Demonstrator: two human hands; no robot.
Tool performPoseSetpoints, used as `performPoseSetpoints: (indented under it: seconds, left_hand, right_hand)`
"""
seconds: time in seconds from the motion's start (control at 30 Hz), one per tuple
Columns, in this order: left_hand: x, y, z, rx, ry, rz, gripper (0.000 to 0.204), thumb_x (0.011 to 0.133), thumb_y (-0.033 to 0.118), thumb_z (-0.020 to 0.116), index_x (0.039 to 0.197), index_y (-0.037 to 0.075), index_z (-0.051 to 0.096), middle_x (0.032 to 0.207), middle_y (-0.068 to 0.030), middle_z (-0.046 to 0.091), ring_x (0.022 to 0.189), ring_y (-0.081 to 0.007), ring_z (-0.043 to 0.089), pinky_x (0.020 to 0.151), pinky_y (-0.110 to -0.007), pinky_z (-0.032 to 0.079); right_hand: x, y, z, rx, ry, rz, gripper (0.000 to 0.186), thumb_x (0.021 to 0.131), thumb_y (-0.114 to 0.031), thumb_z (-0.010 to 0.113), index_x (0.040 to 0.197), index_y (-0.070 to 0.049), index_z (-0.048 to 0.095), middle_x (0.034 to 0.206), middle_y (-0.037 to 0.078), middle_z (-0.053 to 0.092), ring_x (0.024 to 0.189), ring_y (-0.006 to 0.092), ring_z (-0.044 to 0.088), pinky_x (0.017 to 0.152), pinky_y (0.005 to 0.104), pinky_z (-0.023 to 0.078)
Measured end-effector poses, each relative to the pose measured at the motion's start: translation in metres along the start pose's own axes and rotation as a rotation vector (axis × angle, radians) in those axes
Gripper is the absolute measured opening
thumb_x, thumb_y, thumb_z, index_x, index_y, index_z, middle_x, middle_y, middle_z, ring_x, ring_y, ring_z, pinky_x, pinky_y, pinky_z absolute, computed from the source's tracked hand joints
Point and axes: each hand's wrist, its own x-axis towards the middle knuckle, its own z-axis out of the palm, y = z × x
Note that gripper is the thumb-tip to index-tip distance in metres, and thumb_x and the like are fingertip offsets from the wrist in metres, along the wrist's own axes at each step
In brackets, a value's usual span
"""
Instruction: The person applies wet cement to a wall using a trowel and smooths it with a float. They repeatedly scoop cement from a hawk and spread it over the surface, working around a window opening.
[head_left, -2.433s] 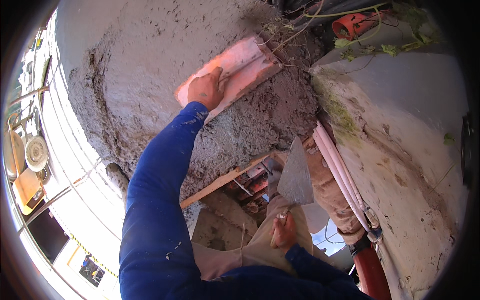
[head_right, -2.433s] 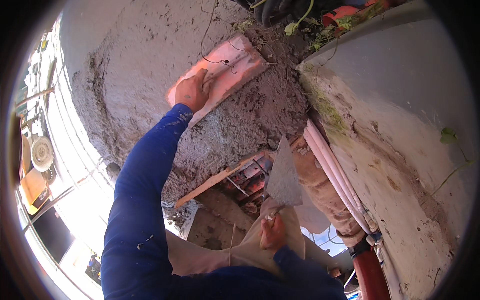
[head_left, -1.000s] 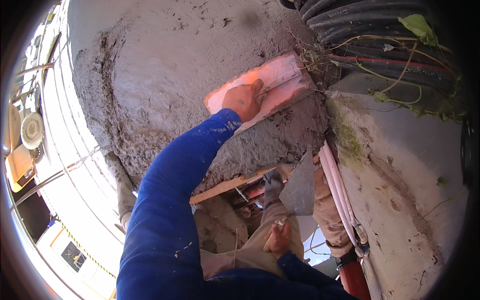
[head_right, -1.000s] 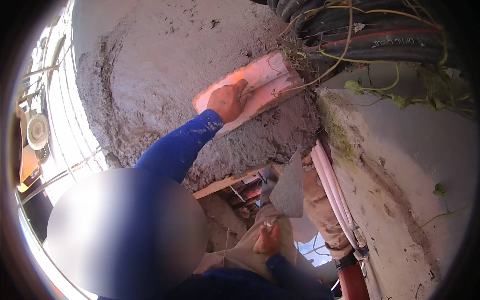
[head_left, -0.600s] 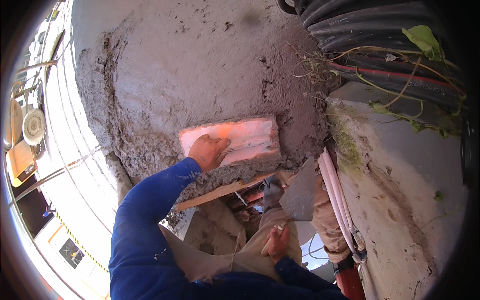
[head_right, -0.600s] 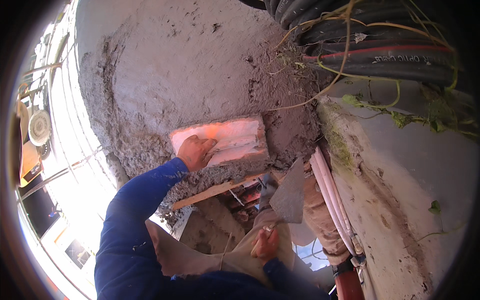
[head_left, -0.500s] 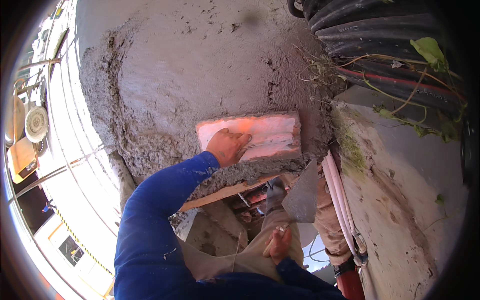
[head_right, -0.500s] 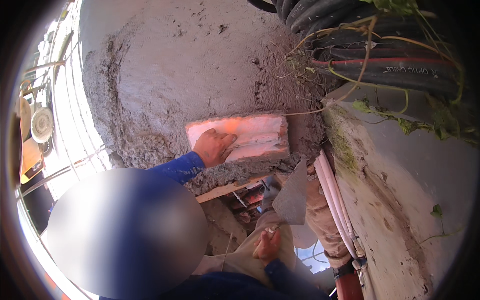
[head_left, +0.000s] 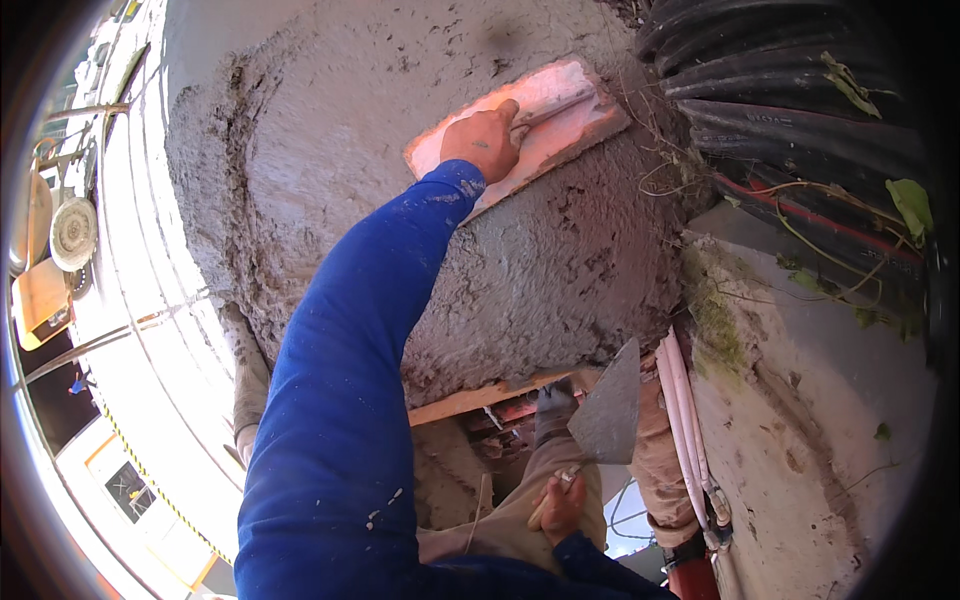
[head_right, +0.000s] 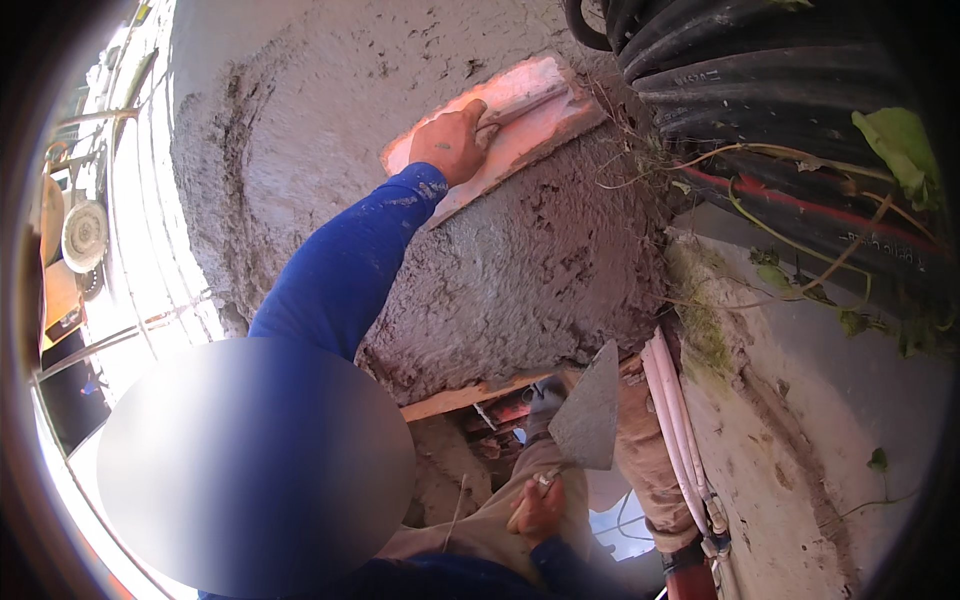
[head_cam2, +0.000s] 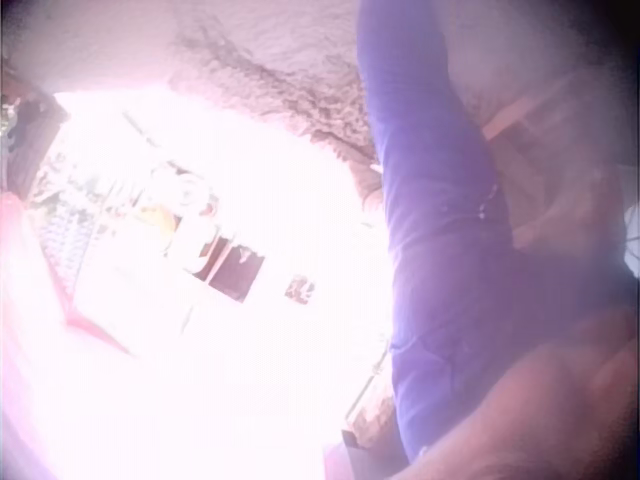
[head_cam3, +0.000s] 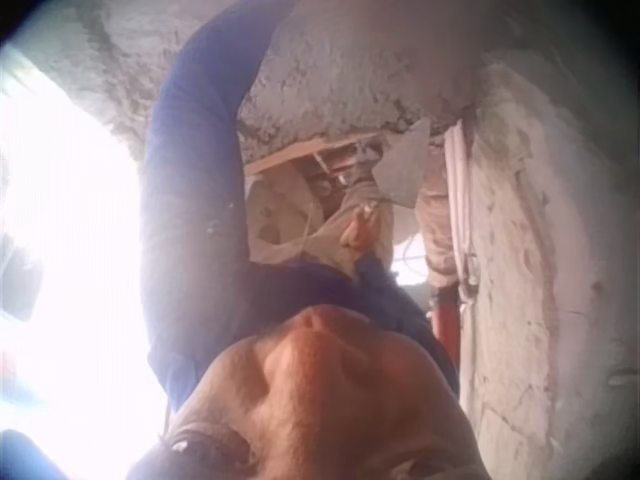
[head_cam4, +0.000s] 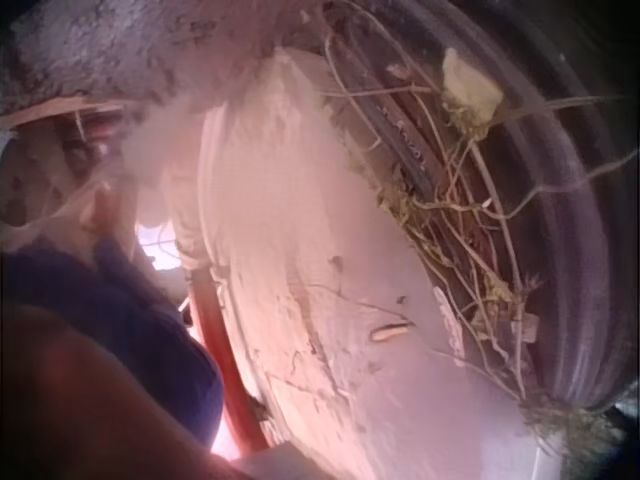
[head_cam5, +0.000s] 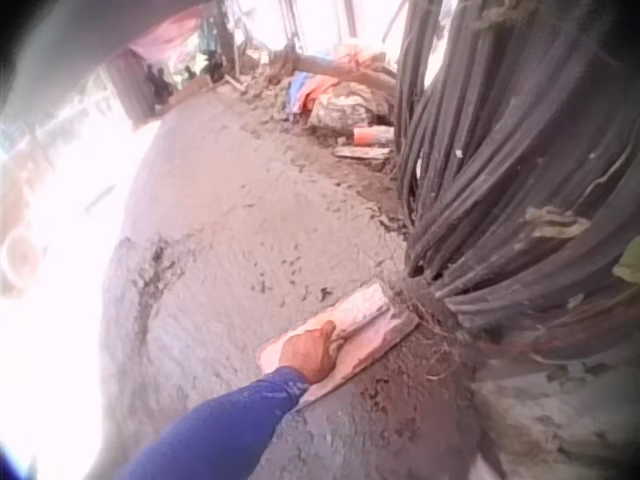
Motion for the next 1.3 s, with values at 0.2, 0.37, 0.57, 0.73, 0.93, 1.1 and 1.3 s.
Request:
performPoseSetpoints:
  seconds: [0.2,0.37,0.57,0.73,0.93,1.1,1.3]
  left_hand:
    - [0.017,-0.079,-0.008,-0.101,0.242,-0.285,0.047,0.101,0.038,0.062,0.14,0.012,0.061,0.125,-0.0258,0.072,0.118,-0.045,0.068,0.1,-0.053,0.054]
    - [-0.023,-0.168,0.004,-0.161,0.351,-0.571,0.05,0.101,0.04,0.061,0.143,0.013,0.059,0.126,-0.0269,0.072,0.119,-0.0471,0.067,0.101,-0.054,0.054]
    - [-0.144,-0.207,0.02,-0.204,0.539,-0.9,0.039,0.103,0.03,0.063,0.131,0.003,0.065,0.12,-0.0276,0.073,0.113,-0.0475,0.069,0.095,-0.053,0.054]
    - [-0.136,-0.123,0.017,-0.323,0.612,-0.45,0.036,0.101,0.028,0.065,0.124,0.0,0.064,0.116,-0.0338,0.07,0.109,-0.0525,0.067,0.091,-0.056,0.053]
    - [-0.067,0.008,0.025,-0.2,0.092,0.098,0.032,0.1,0.033,0.064,0.118,0.006,0.06,0.094,-0.0267,0.073,0.091,-0.048,0.07,0.08,-0.057,0.054]
    - [-0.017,0.066,0.023,-0.115,0.001,0.237,0.029,0.098,0.026,0.063,0.119,0.007,0.059,0.094,-0.0216,0.075,0.091,-0.0433,0.073,0.079,-0.055,0.057]
    - [0.043,0.03,-0.011,-0.108,0.079,-0.077,0.037,0.098,0.023,0.061,0.132,0.006,0.059,0.11,-0.0231,0.077,0.103,-0.0399,0.075,0.087,-0.052,0.06]
  right_hand:
    - [-0.001,-0.004,-0.001,0.013,-0.041,-0.013,0.027,0.104,-0.029,0.063,0.11,-0.006,0.051,0.076,0.007,0.057,0.055,0.0194,0.06,0.055,0.0341,0.051]
    - [-0.001,-0.001,-0.008,-0.016,-0.037,-0.006,0.028,0.105,-0.028,0.063,0.113,-0.004,0.049,0.074,0.006,0.059,0.057,0.0188,0.063,0.06,0.0343,0.051]
    - [0.001,-0.006,-0.011,0.052,-0.038,0.024,0.03,0.104,-0.029,0.063,0.115,-0.005,0.049,0.077,0.006,0.058,0.057,0.0188,0.062,0.058,0.0342,0.051]
    - [0.002,0.006,-0.009,0.065,-0.001,0.049,0.031,0.102,-0.03,0.064,0.116,-0.007,0.049,0.078,0.006,0.057,0.056,0.0189,0.059,0.055,0.035,0.053]
    - [0.003,0.0,-0.004,0.046,-0.028,0.03,0.031,0.101,-0.029,0.064,0.117,-0.008,0.049,0.079,0.006,0.057,0.059,0.0183,0.059,0.054,0.0351,0.054]
    - [0.004,0.002,-0.005,0.033,-0.025,0.042,0.031,0.101,-0.03,0.064,0.116,-0.008,0.049,0.078,0.006,0.057,0.058,0.0187,0.059,0.054,0.0352,0.054]
    - [0.005,0.002,-0.007,-0.041,-0.024,0.028,0.031,0.101,-0.032,0.064,0.114,-0.007,0.05,0.076,0.007,0.057,0.056,0.0198,0.059,0.054,0.0351,0.053]
